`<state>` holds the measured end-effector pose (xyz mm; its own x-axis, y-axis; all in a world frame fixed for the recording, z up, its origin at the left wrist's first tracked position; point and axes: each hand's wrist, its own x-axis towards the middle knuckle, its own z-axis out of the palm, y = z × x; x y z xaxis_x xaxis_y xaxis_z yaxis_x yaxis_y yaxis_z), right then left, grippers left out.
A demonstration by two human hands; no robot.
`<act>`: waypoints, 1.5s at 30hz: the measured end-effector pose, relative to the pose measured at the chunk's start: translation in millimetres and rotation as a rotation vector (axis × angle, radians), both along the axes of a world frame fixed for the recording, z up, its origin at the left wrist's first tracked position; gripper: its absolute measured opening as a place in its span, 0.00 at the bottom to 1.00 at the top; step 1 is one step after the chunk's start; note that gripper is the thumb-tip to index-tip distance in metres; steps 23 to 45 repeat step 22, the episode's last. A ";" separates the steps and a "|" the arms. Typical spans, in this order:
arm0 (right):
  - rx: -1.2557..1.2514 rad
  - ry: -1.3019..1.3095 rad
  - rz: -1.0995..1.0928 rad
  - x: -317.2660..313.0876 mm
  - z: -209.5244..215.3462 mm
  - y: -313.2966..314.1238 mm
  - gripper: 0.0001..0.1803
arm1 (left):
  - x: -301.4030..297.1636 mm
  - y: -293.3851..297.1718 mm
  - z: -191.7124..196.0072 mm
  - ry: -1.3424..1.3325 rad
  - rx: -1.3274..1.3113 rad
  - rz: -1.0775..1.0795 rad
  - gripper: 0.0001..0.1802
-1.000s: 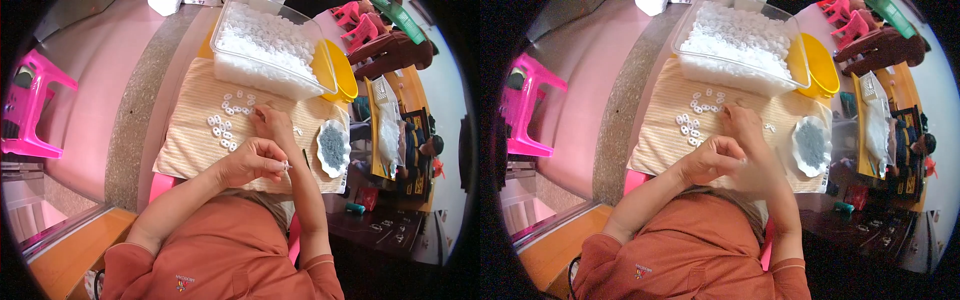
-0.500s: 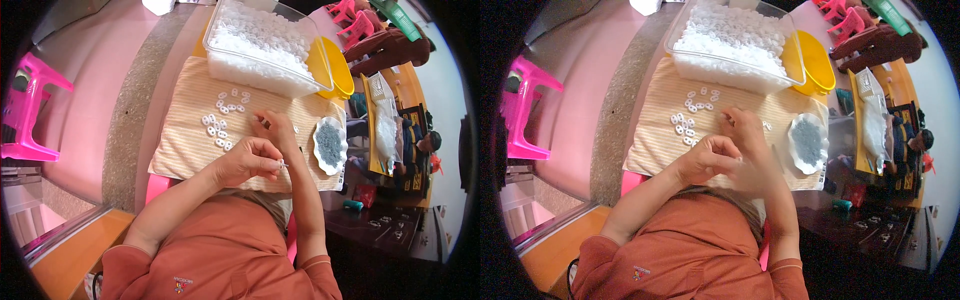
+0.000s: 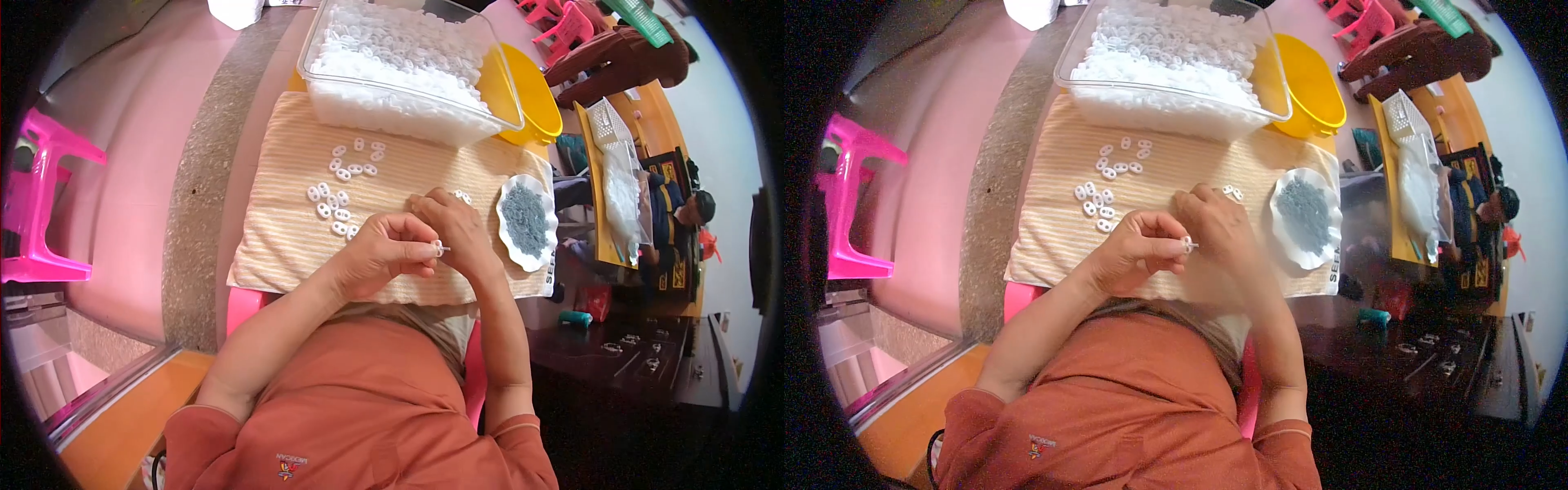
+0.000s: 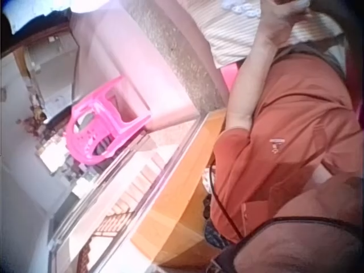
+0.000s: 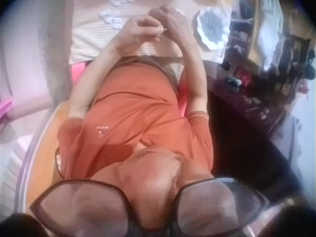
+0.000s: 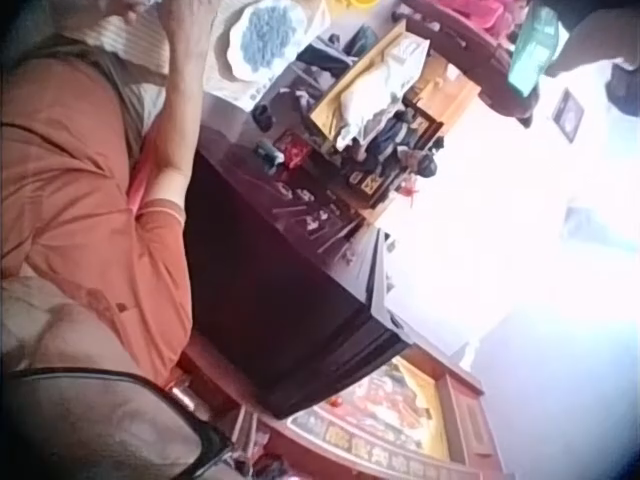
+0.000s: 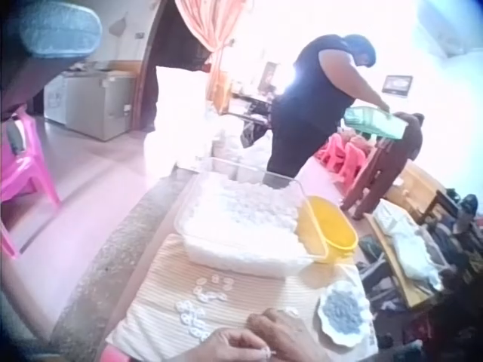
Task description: Assembling small white plastic hardware clips or rings on a striped cloth workbench.
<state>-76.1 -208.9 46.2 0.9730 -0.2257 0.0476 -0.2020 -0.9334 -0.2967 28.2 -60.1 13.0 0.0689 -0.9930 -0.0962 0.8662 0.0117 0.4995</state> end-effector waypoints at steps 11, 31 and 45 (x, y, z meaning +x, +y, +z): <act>0.945 -0.296 -0.362 -31.4 -31.2 -11.2 0.08 | 2.2 -4.2 -7.6 0.074 0.051 0.129 0.05; 1.457 -0.376 -0.382 -39.5 -26.8 14.7 0.12 | -1.3 -7.8 -16.5 0.099 0.115 0.216 0.08; 1.457 -0.376 -0.382 -39.5 -26.8 14.7 0.12 | -1.3 -7.8 -16.5 0.099 0.115 0.216 0.08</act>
